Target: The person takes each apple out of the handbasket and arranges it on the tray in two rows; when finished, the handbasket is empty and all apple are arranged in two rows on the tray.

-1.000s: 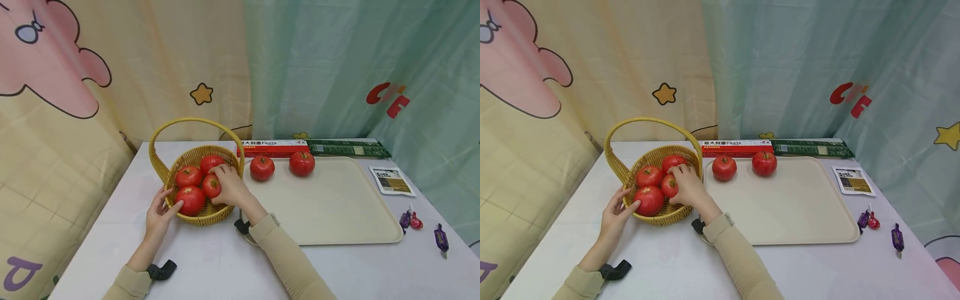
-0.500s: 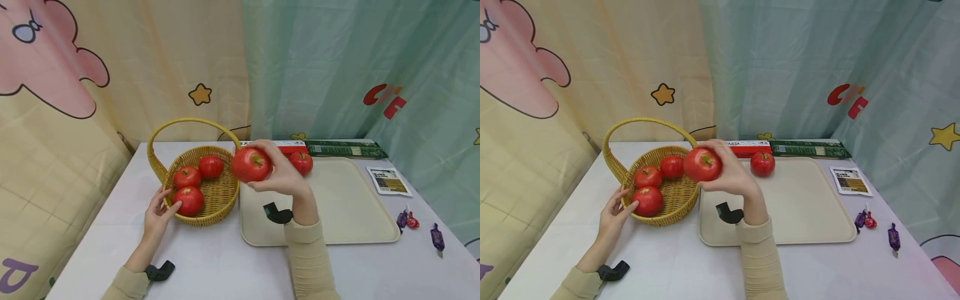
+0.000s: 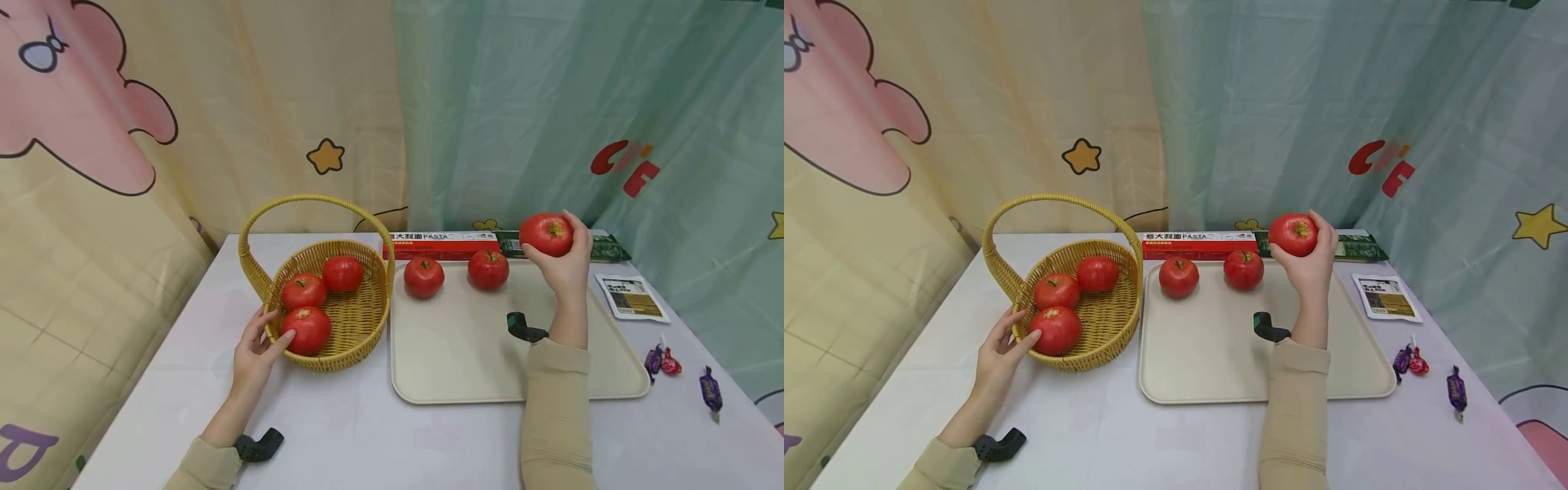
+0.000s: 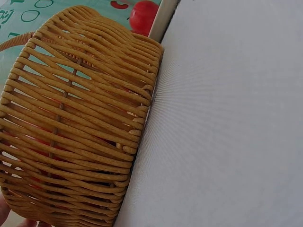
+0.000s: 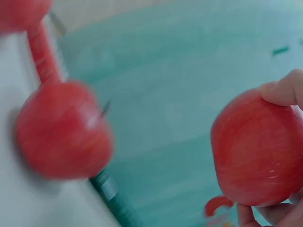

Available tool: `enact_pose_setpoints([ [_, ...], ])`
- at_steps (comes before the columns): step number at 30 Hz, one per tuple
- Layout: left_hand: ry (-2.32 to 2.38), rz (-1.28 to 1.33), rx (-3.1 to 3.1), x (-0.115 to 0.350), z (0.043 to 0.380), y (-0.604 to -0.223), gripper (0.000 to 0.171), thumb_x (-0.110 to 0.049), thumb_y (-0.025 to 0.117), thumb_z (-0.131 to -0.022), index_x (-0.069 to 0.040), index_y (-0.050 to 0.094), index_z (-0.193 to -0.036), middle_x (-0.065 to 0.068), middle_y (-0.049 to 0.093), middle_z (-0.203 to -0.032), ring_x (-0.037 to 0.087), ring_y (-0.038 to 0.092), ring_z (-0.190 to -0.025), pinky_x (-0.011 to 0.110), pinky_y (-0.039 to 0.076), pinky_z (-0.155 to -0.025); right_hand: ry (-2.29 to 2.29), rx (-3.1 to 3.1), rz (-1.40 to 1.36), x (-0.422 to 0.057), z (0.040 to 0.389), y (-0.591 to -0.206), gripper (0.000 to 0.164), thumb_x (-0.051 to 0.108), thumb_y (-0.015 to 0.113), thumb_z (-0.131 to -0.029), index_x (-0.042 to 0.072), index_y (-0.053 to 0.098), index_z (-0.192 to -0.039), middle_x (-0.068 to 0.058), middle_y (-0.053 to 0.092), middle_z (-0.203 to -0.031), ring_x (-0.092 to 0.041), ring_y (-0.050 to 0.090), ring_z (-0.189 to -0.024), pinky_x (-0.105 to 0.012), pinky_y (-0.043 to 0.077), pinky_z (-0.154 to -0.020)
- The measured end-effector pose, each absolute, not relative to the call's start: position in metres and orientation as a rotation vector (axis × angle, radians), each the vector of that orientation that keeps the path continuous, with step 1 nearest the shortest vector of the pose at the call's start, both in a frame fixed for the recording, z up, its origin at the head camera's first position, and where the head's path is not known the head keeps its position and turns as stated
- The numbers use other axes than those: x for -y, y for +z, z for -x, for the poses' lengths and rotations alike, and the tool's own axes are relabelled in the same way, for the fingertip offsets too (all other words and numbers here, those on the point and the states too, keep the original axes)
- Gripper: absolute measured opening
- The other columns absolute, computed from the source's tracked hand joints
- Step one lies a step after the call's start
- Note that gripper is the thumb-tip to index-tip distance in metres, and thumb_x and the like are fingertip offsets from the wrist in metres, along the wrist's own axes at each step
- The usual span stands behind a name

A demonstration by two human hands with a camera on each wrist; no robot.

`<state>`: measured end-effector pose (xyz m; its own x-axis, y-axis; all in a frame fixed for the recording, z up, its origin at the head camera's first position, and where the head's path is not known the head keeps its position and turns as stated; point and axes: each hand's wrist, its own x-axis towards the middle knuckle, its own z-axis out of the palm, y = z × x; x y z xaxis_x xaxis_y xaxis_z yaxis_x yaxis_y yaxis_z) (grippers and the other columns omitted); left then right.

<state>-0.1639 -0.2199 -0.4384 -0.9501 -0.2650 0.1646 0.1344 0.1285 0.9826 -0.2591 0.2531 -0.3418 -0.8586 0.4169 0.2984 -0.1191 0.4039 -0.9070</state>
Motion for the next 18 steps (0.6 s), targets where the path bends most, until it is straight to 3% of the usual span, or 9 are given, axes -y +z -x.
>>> enact_pose_setpoints([
  [7, -1.912, -0.127, 2.109, 0.219, 0.163, -0.438, 0.051, -0.007, 0.067, -0.086, 0.002, 0.046, -0.131, 0.003, 0.027, -0.151, 0.023, 0.026, -0.138, 0.029, 0.029, -0.108, 1.518, 2.211, 0.555, -0.277, 0.285, -0.391, 0.083, 0.019, 0.073, -0.080, 0.027, 0.025, -0.148, -0.005, 0.020, -0.151, -0.026, 0.021, -0.137, -0.047, 0.037, -0.103],
  [13, -1.881, -0.136, 2.134, 0.221, 0.165, -0.441, 0.051, -0.011, 0.069, -0.086, 0.000, 0.048, -0.131, 0.000, 0.029, -0.150, 0.022, 0.028, -0.137, 0.020, 0.033, -0.103, 1.508, 2.305, 0.608, -0.281, 0.293, -0.415, 0.084, 0.015, 0.070, -0.082, 0.020, 0.022, -0.149, -0.014, 0.020, -0.149, -0.032, 0.022, -0.136, -0.050, 0.035, -0.103],
  [18, -1.865, -0.140, 2.145, 0.221, 0.166, -0.441, 0.050, -0.012, 0.068, -0.086, -0.002, 0.048, -0.131, -0.001, 0.029, -0.150, 0.021, 0.028, -0.137, 0.027, 0.032, -0.106, 1.449, 2.384, 0.583, -0.281, 0.293, -0.421, 0.084, 0.013, 0.070, -0.082, 0.014, 0.020, -0.150, -0.017, 0.018, -0.150, -0.036, 0.022, -0.136, -0.053, 0.033, -0.104],
])
